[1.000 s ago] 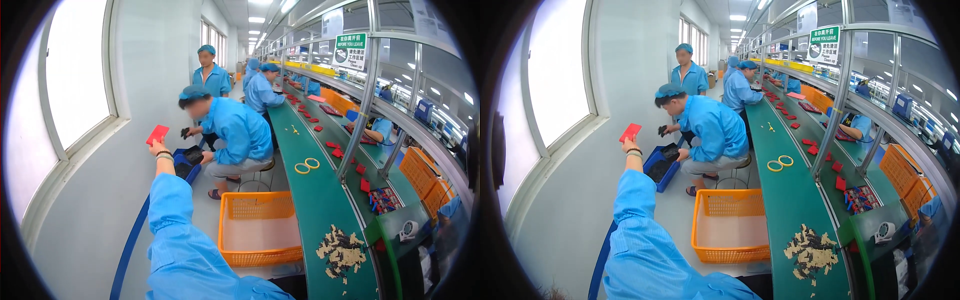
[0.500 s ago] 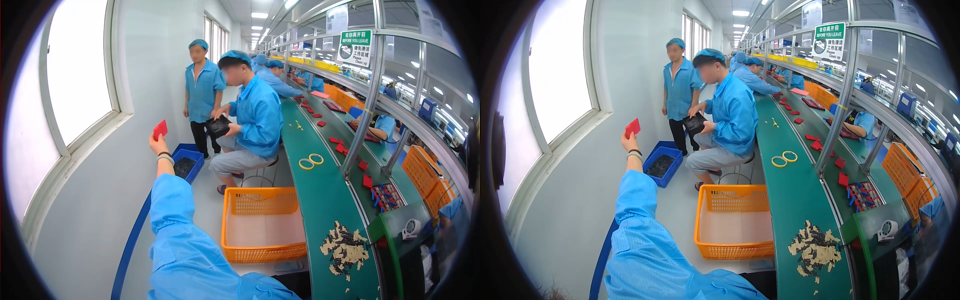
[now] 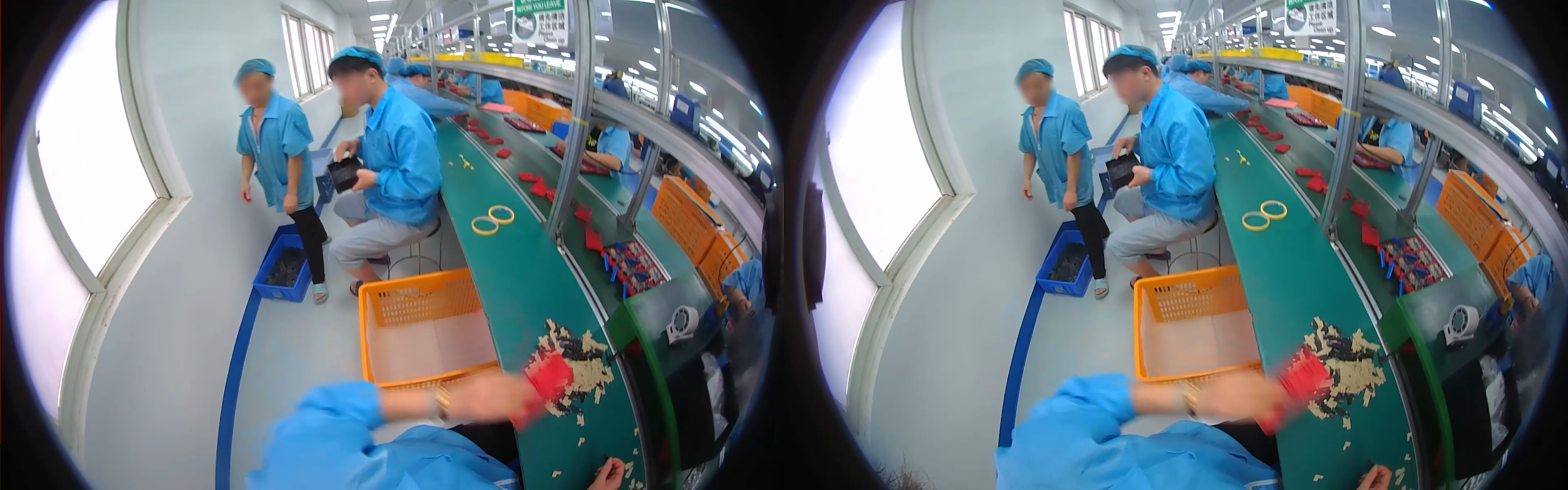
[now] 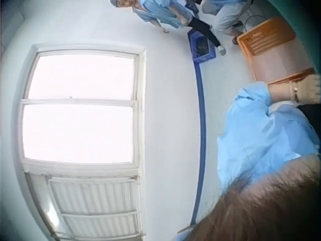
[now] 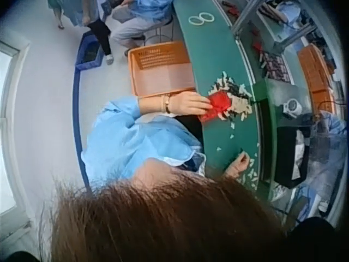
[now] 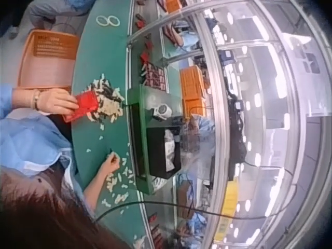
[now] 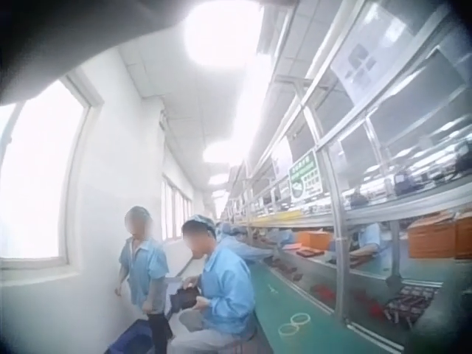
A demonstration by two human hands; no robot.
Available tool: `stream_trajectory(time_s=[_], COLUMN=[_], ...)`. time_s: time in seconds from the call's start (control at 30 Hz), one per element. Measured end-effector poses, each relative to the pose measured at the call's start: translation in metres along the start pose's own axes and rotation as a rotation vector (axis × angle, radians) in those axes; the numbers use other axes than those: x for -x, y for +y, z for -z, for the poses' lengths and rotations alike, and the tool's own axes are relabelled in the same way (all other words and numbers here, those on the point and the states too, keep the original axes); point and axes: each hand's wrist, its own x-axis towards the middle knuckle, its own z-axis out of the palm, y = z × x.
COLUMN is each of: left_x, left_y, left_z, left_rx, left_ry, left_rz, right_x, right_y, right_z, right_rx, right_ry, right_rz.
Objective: The person assembles small electronic components by hand, inserting them into red plastic housings on a production line.
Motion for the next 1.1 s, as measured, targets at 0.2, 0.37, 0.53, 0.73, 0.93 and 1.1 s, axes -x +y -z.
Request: stream_trajectory(time_s=[0.2, 0.37, 0.53, 0.73, 0.93, 1.1], left_x=[-0.025, -0.044, -0.057, -0.074, -0.079, -0.082], left_y=[0.108, 0.071, 0.074, 0.081, 0.082, 0.082], left_z=[-0.172, -0.146, -0.157, -0.165, -0.172, -0.178], left_rx=[0.456, 0.569, 0.59, 0.477, 0.517, 0.507], left_ry=[-0.099, -0.314, -0.261, -0.504, -0.521, -0.535], left_rz=[-0.223, -0.091, 0.035, 0.078, 0.085, 0.063], right_x=[0.018, 0.025, 0.043, 0.03, 0.022, 0.019], right_y=[0.035, -0.03, -0.019, -0.021, -0.025, -0.021], right_z=[0.023, 0.005, 0.012, 0.003, -0.006, -0.004], right_rx=[-0.239, -0.46, -0.27, -0.244, -0.23, -0.242], right_ry=[0.23, 0.104, 0.021, -0.035, -0.042, -0.081], right_rz=[-0.137, -0.327, -0.438, -0.448, -0.464, -0.496])
